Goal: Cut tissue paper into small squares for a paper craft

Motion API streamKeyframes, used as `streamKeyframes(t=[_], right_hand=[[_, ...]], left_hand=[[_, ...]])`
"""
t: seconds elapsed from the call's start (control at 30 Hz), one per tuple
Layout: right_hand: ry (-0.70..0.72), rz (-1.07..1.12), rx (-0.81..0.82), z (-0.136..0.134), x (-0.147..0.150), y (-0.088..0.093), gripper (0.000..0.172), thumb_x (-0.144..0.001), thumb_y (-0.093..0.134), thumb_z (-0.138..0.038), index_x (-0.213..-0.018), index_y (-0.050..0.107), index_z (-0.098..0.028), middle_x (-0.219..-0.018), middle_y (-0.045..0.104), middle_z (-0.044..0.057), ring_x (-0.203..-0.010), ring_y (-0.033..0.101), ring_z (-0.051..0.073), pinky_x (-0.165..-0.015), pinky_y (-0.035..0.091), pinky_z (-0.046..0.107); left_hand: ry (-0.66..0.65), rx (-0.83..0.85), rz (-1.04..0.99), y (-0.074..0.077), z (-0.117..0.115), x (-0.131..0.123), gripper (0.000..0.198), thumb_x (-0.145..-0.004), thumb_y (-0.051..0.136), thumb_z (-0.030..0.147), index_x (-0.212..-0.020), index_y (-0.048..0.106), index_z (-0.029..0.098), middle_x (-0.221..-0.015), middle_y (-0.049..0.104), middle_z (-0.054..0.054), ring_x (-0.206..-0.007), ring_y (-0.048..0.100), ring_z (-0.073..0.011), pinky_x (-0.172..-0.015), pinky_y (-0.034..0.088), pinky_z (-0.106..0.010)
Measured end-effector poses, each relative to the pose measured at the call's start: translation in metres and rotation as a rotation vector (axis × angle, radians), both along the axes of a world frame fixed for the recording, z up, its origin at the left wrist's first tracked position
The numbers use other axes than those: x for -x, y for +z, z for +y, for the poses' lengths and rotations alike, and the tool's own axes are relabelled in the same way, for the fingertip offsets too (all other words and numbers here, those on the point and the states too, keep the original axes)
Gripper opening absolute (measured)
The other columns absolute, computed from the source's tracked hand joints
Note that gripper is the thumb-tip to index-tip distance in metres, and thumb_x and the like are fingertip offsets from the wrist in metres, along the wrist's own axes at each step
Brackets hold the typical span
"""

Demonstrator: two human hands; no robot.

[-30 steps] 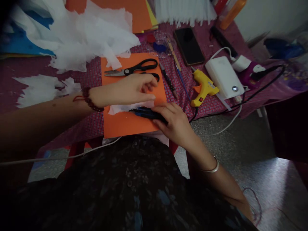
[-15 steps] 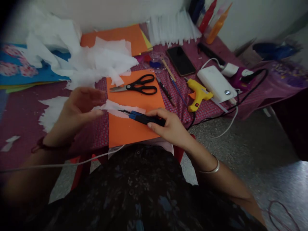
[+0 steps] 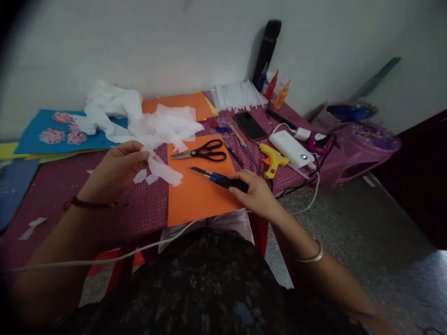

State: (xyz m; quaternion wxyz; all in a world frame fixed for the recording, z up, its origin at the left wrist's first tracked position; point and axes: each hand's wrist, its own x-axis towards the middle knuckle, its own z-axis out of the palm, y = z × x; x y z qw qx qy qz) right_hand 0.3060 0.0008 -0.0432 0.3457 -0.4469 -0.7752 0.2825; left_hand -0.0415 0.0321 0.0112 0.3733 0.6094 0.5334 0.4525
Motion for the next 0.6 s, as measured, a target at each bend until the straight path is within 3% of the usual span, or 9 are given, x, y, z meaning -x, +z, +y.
streamKeyframes(t=[0.13,0.27,0.37,0.5,0.6], right_hand=[[-0.204,-0.035,-0.110,0.014,-0.005,-0.015,0.027,-0.083,0.064,-0.028,-0.108,0.071,-0.019,-0.100,0.073,0.008,-0.094,0.069,0.026,-0.085,0.054,0.044],[-0.315,-0.091,-0.136,0.038,-0.004,-0.020,0.032,-0.084,0.059,-0.027,-0.113,0.069,-0.018,-0.108,0.073,0.011,-0.101,0.068,0.028,-0.091,0.054,0.046],[-0.386,-0.313,-0.145,0.061,0.003,-0.016,0.034,-0.086,0.057,-0.022,-0.118,0.069,-0.016,-0.113,0.072,0.014,-0.108,0.066,0.030,-0.098,0.051,0.047],[-0.448,-0.481,-0.133,0.085,0.022,-0.013,0.039,-0.089,0.053,-0.016,-0.125,0.066,-0.007,-0.120,0.068,0.022,-0.116,0.061,0.035,-0.104,0.046,0.051],[-0.451,-0.509,-0.129,0.089,0.034,-0.016,0.040,-0.089,0.053,-0.014,-0.125,0.066,-0.003,-0.121,0.066,0.025,-0.116,0.061,0.036,-0.105,0.045,0.051]], left_hand=[[0.083,0.243,-0.371,-0.004,0.014,0.015,0.021,-0.066,0.083,0.024,-0.071,0.062,0.022,-0.062,0.060,0.003,-0.057,0.048,-0.0113,-0.058,0.040,-0.032],[0.073,0.287,-0.460,-0.019,0.018,0.019,0.021,-0.065,0.087,0.026,-0.072,0.068,0.022,-0.067,0.065,0.003,-0.062,0.051,-0.0116,-0.062,0.042,-0.031],[0.086,0.317,-0.477,-0.028,0.016,0.018,0.020,-0.065,0.087,0.026,-0.071,0.068,0.022,-0.067,0.066,0.004,-0.063,0.052,-0.0125,-0.063,0.042,-0.032],[0.073,0.317,-0.443,-0.030,0.011,0.020,0.021,-0.067,0.083,0.025,-0.069,0.063,0.022,-0.061,0.061,0.005,-0.059,0.047,-0.0115,-0.056,0.033,-0.029],[0.058,0.278,-0.441,-0.029,0.010,0.025,0.021,-0.070,0.081,0.026,-0.070,0.061,0.022,-0.067,0.063,0.004,-0.061,0.048,-0.0117,-0.056,0.036,-0.029]])
